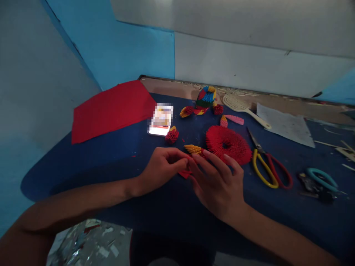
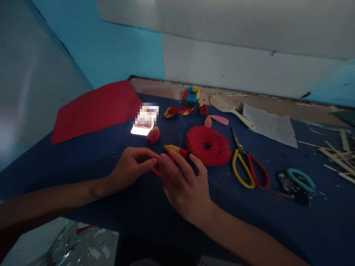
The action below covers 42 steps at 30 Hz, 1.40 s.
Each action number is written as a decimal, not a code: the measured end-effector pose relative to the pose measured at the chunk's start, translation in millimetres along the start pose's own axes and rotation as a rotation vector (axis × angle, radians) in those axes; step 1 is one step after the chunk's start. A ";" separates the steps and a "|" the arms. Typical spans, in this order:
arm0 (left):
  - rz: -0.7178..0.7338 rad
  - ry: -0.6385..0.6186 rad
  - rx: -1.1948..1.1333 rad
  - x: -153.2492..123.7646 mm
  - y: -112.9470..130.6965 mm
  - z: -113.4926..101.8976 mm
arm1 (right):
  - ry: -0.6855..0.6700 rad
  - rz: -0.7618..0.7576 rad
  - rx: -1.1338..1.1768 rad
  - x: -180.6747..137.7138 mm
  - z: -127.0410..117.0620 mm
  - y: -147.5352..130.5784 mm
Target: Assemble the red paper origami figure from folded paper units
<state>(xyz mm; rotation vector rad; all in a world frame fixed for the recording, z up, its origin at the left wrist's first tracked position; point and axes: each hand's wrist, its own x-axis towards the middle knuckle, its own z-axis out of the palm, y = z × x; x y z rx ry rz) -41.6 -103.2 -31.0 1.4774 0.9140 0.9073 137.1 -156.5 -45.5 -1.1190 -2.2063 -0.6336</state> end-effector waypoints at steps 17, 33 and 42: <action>0.480 -0.092 0.487 -2.5 -4.6 -2.4 | 0.002 0.266 0.424 0.9 -1.9 21.0; 0.457 -0.140 0.461 0.0 -1.0 -8.1 | -0.102 0.599 0.949 2.2 2.1 27.0; 0.261 -0.193 0.519 -0.9 -2.9 -5.2 | -0.126 0.747 1.188 3.6 12.1 23.2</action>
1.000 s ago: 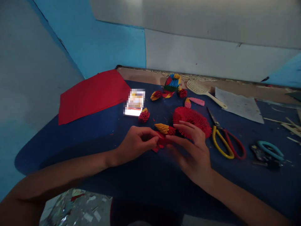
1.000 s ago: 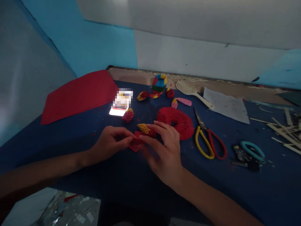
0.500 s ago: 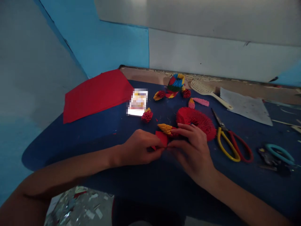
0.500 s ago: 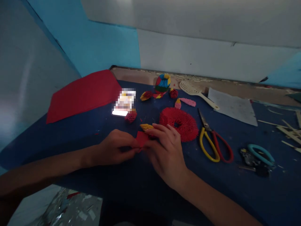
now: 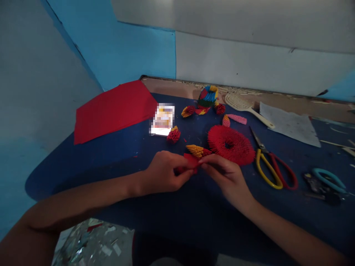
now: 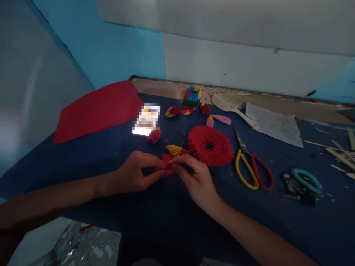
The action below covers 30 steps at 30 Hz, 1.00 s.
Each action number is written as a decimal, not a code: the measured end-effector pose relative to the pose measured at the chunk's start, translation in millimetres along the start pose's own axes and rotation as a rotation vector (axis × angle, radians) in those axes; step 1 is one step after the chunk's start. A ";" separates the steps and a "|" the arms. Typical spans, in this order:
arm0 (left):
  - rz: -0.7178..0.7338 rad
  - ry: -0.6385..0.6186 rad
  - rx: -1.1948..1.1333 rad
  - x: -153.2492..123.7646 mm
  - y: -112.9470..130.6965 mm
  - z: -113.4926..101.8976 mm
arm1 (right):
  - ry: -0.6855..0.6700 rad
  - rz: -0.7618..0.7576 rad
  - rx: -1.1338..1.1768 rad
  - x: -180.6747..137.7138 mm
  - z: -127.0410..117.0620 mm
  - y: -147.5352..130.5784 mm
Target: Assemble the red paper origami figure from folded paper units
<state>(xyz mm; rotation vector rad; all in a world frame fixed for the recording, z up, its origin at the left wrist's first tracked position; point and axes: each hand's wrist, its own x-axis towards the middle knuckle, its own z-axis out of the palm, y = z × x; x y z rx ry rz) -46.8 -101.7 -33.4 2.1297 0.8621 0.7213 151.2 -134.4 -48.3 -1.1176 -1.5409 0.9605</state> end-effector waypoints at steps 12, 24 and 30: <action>-0.451 -0.176 -0.707 14.0 -4.7 -7.8 | -0.080 -0.034 -0.070 2.3 -7.7 1.0; -0.305 -0.197 -0.398 12.5 -1.6 -9.9 | -0.023 -0.028 -0.067 -2.1 -1.0 -2.8; -0.173 -0.103 -0.303 9.4 -0.2 -6.6 | -0.005 -0.027 -0.051 -2.5 1.9 -1.4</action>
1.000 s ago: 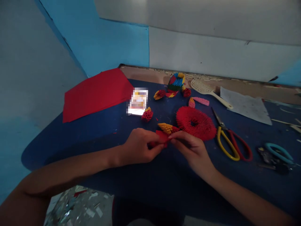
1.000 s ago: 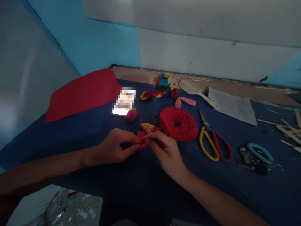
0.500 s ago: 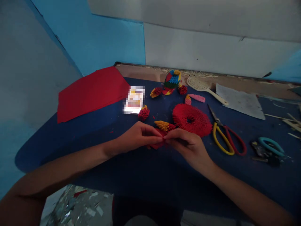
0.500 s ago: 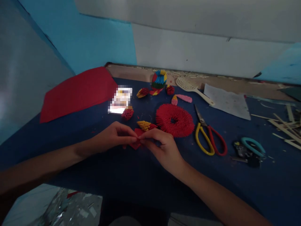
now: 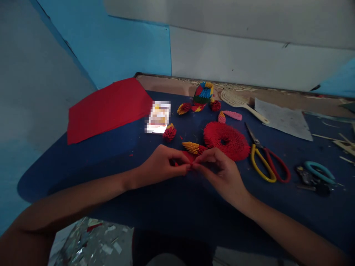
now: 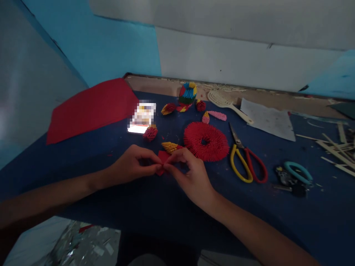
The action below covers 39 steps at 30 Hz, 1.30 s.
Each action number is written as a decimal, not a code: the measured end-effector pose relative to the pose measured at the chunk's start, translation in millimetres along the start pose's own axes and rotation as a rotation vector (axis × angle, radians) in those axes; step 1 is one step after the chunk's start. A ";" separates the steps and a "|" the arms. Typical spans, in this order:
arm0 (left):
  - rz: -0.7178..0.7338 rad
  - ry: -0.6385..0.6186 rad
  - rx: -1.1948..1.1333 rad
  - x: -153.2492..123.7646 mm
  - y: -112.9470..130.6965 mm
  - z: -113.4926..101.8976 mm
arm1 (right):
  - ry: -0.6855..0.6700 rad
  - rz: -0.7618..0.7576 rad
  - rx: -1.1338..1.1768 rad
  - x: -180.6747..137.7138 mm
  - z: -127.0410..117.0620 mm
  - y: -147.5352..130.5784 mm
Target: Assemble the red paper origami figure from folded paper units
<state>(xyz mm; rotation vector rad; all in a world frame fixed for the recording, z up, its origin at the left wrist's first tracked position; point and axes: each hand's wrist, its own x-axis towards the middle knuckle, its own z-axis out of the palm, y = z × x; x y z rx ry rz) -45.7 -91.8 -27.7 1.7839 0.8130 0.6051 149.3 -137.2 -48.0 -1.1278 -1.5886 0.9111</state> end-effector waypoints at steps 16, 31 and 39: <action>0.148 0.153 0.231 1.4 -4.9 7.2 | 0.078 -0.173 -0.261 6.1 5.6 -0.9; 0.001 0.231 0.002 -1.2 4.8 5.8 | -0.012 -0.792 -0.712 4.0 -0.3 0.2; -0.058 0.086 -0.136 -0.5 4.7 4.1 | -0.089 -0.366 -0.368 8.2 -9.6 -4.7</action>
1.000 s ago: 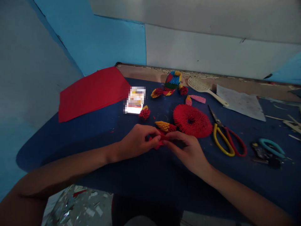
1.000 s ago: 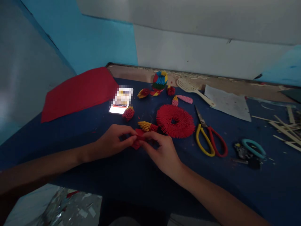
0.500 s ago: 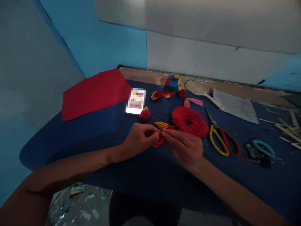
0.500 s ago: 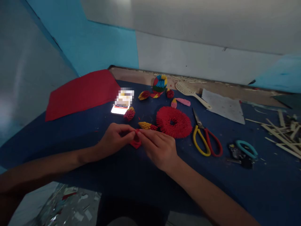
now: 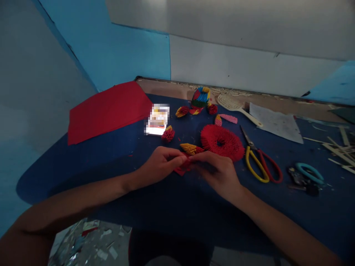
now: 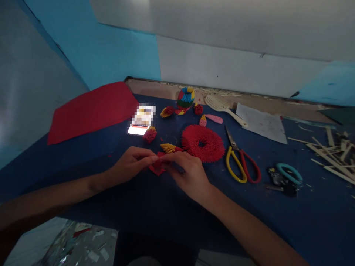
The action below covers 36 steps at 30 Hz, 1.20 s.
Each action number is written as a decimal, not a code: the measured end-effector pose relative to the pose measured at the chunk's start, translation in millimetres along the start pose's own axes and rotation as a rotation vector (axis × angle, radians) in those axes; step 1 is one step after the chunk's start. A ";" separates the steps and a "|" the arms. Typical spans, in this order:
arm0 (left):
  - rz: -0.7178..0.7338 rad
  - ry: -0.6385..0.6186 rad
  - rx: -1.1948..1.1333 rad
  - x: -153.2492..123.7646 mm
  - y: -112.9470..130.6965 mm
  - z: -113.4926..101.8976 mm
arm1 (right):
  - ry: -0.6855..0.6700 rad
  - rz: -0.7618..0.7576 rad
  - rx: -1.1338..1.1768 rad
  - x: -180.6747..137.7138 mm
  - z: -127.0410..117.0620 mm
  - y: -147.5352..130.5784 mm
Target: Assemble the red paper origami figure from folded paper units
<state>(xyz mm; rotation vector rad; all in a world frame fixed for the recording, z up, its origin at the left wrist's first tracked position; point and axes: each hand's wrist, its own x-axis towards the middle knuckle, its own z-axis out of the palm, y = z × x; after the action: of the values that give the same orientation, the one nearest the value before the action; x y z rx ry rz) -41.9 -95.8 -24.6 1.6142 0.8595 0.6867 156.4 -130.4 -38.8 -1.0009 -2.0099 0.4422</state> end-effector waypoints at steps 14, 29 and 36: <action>-0.245 -0.134 -0.236 3.1 -1.6 -1.6 | 0.108 -0.184 -0.178 -5.7 5.4 1.5; 0.308 -0.104 0.407 -2.2 -8.3 -5.7 | 0.024 -0.169 -0.120 -1.4 -0.4 5.7; 0.573 -0.009 0.753 -5.0 -16.5 -5.5 | -0.017 -0.219 -0.156 -2.6 -3.6 10.1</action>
<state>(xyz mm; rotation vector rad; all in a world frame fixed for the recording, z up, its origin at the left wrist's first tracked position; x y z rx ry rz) -52.0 -95.1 -39.6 2.5962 0.6782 0.7914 165.1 -126.3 -44.2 -0.8583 -2.1664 0.1792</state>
